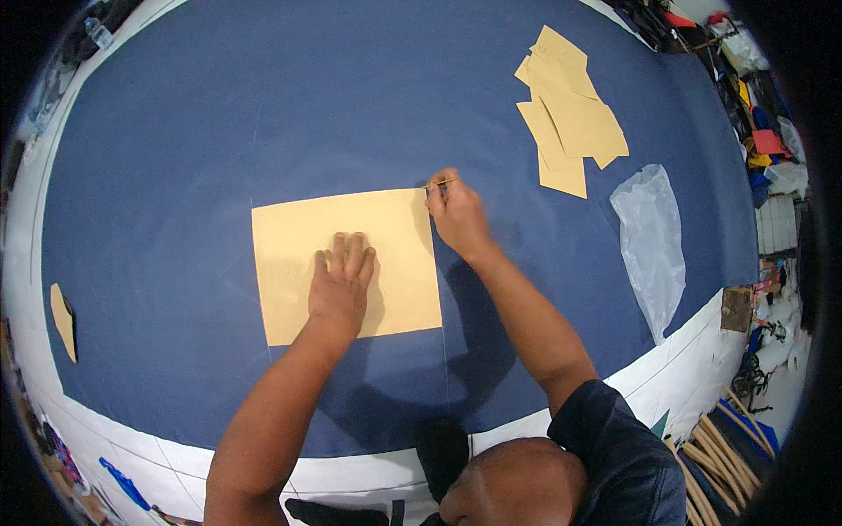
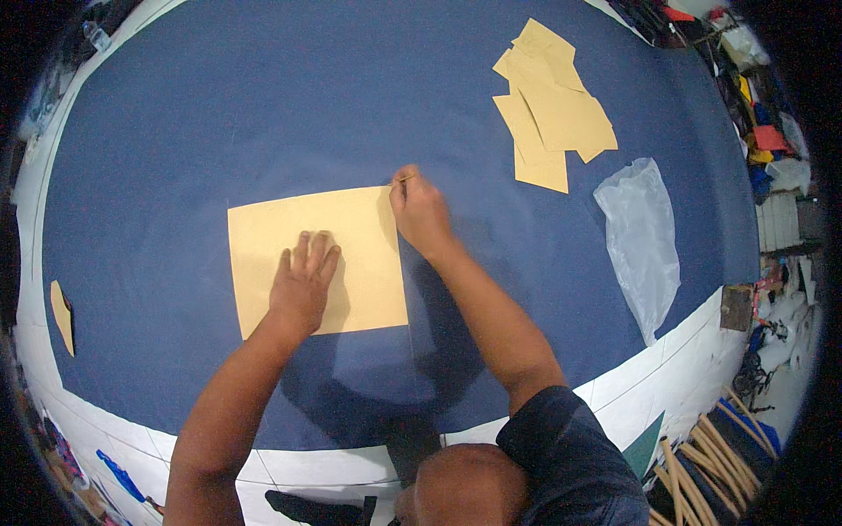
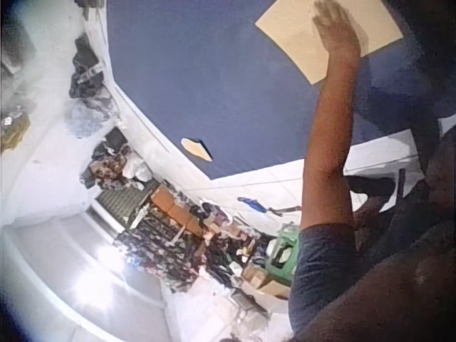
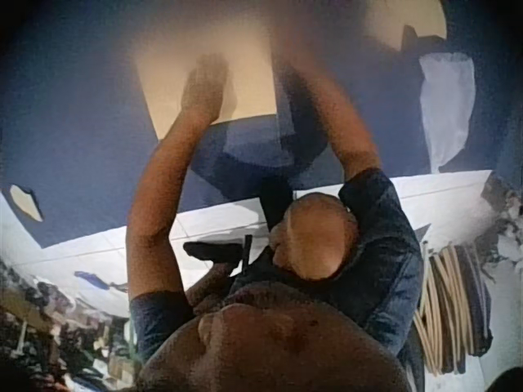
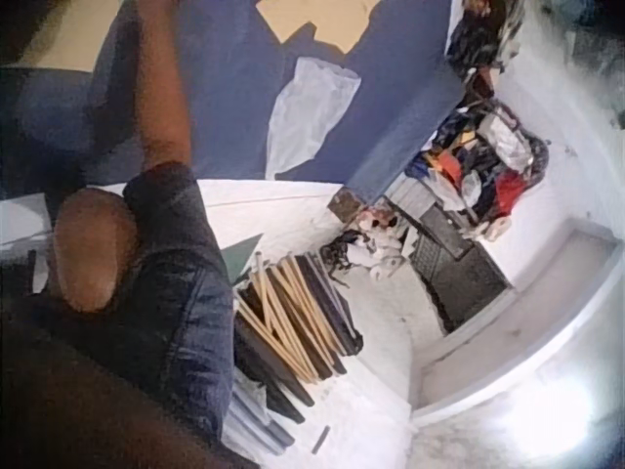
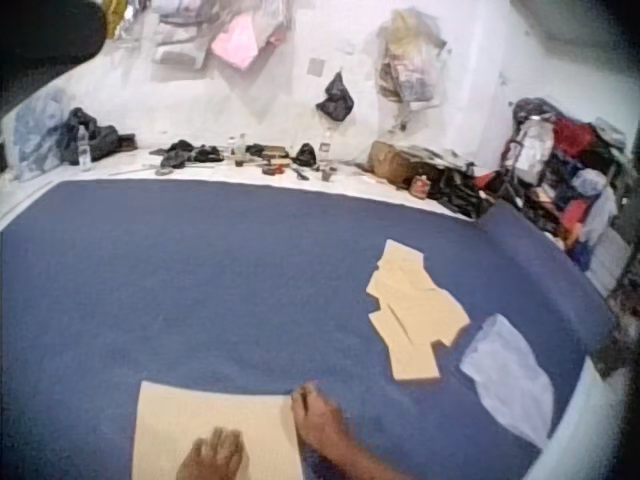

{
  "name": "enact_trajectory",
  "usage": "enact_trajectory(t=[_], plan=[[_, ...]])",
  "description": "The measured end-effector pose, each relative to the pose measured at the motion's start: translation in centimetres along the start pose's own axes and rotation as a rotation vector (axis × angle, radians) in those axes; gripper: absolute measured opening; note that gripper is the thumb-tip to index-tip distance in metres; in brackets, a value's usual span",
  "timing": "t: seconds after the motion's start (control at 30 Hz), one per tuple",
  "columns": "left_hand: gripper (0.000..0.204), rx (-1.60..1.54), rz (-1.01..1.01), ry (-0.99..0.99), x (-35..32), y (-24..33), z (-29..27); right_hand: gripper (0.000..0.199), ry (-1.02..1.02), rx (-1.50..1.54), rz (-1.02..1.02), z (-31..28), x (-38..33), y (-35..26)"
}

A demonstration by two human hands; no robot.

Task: The person uses a pencil to trace the outline of yellow paper templates onto a large blue fabric sheet while sitting on the floor.

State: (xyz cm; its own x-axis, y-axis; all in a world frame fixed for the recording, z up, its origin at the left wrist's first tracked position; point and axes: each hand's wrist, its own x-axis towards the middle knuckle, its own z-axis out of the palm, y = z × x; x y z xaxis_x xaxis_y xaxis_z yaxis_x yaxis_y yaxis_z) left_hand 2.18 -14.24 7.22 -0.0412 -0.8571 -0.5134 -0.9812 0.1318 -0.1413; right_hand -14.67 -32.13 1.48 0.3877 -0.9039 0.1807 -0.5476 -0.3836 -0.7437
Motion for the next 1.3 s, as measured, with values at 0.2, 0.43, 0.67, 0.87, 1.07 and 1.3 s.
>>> enact_trajectory(t=[0.2, 0.43, 0.67, 0.87, 1.07, 1.3], plan=[[0.102, -0.349, 0.025, -0.007, 2.2, 1.0, -3.5, 0.014, 0.003, -0.020, 0.039, -0.2, 0.1, -0.5], [0.108, -0.361, -0.063, 0.082, 5.2, 3.1, -4.8, 0.013, 0.042, -0.016, -0.002, -0.3, 0.0, 0.0], [0.137, -0.272, -0.199, -0.190, 8.2, 3.5, -7.2, 0.012, 0.065, -0.021, -0.054, -0.2, 0.0, -0.4], [0.149, -0.296, -0.220, -0.321, 9.9, 3.3, -8.0, 0.013, 0.040, -0.002, -0.032, -0.3, -0.4, -0.3], [0.152, -0.333, -0.213, -0.405, 10.7, 2.7, -8.6, 0.015, -0.037, -0.098, -0.056, 0.0, -0.5, -0.9], [0.147, -0.362, -0.175, -0.365, 10.8, 3.0, -8.4, 0.016, -0.185, -0.337, -0.204, -2.3, -2.9, -2.0]])
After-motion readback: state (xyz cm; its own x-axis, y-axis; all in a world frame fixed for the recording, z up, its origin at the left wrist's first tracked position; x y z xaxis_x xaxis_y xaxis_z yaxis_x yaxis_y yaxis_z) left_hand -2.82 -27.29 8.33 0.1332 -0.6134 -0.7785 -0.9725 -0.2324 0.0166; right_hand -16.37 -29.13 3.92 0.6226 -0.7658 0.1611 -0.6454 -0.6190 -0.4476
